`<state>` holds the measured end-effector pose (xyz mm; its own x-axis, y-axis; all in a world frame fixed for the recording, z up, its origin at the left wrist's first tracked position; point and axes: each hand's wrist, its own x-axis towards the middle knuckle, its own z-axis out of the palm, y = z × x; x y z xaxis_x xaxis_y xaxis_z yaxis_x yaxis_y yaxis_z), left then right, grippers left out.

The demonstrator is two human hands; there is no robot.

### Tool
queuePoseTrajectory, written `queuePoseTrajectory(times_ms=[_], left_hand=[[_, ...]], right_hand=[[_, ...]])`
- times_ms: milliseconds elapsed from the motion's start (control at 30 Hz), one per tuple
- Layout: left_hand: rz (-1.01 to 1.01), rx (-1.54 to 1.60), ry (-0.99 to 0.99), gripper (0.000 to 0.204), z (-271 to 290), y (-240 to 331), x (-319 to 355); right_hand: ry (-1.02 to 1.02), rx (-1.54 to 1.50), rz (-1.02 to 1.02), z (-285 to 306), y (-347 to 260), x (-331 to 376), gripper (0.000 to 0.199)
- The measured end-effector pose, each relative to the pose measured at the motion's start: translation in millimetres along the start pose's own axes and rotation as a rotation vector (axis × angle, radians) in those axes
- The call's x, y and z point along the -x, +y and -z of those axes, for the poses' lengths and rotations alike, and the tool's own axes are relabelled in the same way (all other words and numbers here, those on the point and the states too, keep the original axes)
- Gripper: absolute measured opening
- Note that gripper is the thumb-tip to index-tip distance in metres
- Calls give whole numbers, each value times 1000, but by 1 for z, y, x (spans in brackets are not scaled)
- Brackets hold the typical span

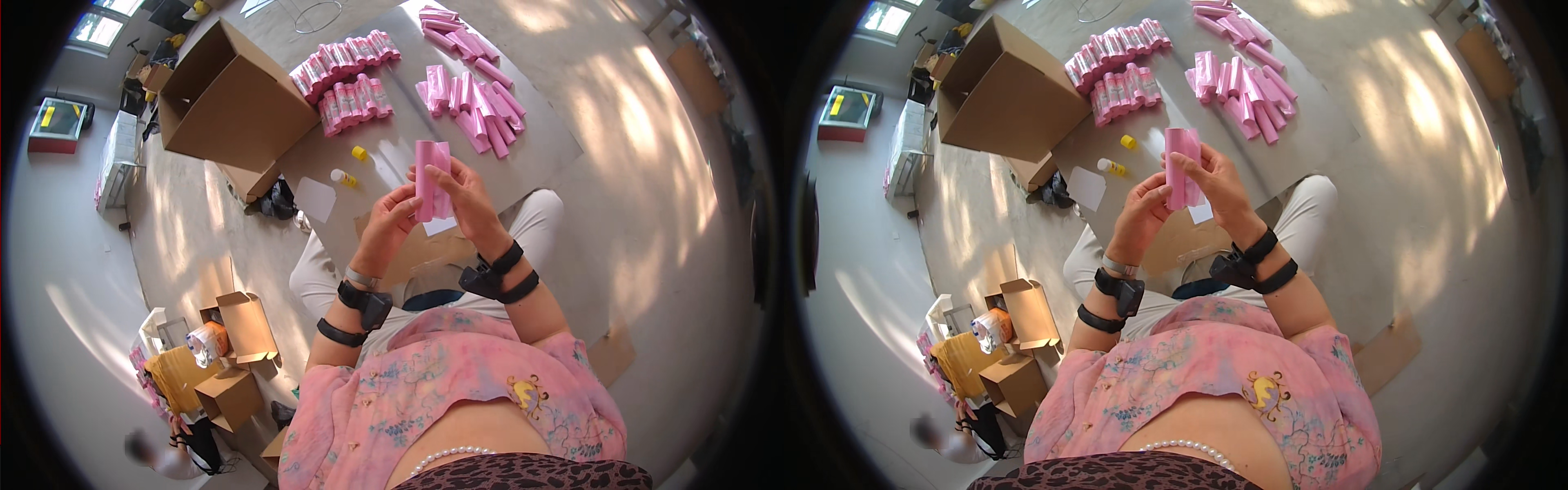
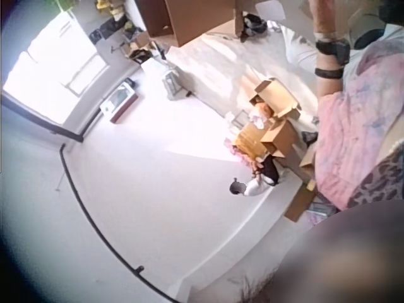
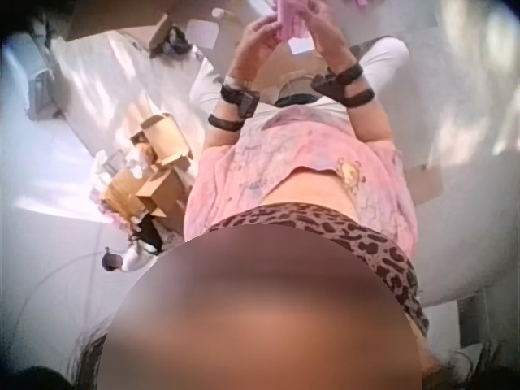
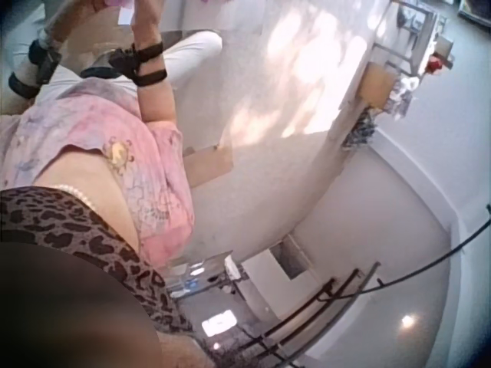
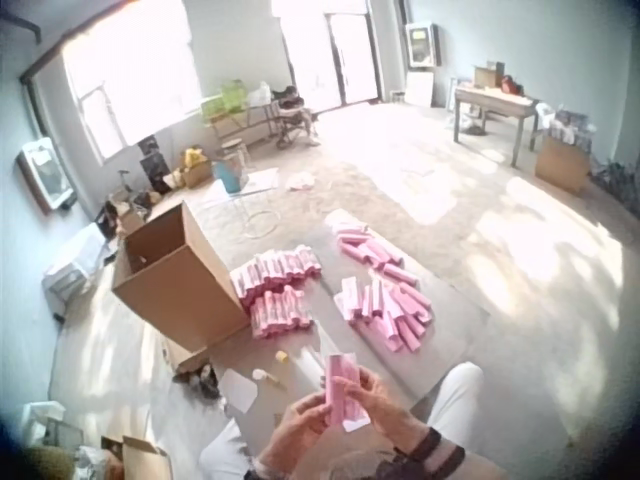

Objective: Applying glue and wrapping paper labels around pink cylindrical plastic components.

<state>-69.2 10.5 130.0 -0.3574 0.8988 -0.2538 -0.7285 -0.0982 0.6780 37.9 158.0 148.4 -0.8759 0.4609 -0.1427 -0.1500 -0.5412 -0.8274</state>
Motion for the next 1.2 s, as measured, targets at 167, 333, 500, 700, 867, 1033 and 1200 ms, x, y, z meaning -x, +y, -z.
queuePoseTrajectory(times_ms=[167, 333, 500, 700, 867, 1033, 1200], left_hand=[[-54, 65, 6, 36, -6, -13, 31], [-155, 72, 98, 34, -3, -29, 48], [-422, -362, 289, 41, -15, -36, 51], [-527, -547, 321, 42, -24, -32, 50], [-458, -632, 237, 37, -28, -18, 52], [-262, -571, -83, 30, -12, -3, 47], [-231, -590, -111, 30, -14, -12, 33]], right_hand=[[132, 22, 67, -4, 24, 14, 29], [83, 160, 79, -13, 31, 25, 35], [101, 184, 109, -29, 29, 34, 36], [67, 230, 163, -40, 25, 38, 37], [52, 377, 227, -52, 13, 43, 30], [-86, 344, 127, -44, 1, 52, 34], [-208, 227, -71, -32, -11, 47, 45]])
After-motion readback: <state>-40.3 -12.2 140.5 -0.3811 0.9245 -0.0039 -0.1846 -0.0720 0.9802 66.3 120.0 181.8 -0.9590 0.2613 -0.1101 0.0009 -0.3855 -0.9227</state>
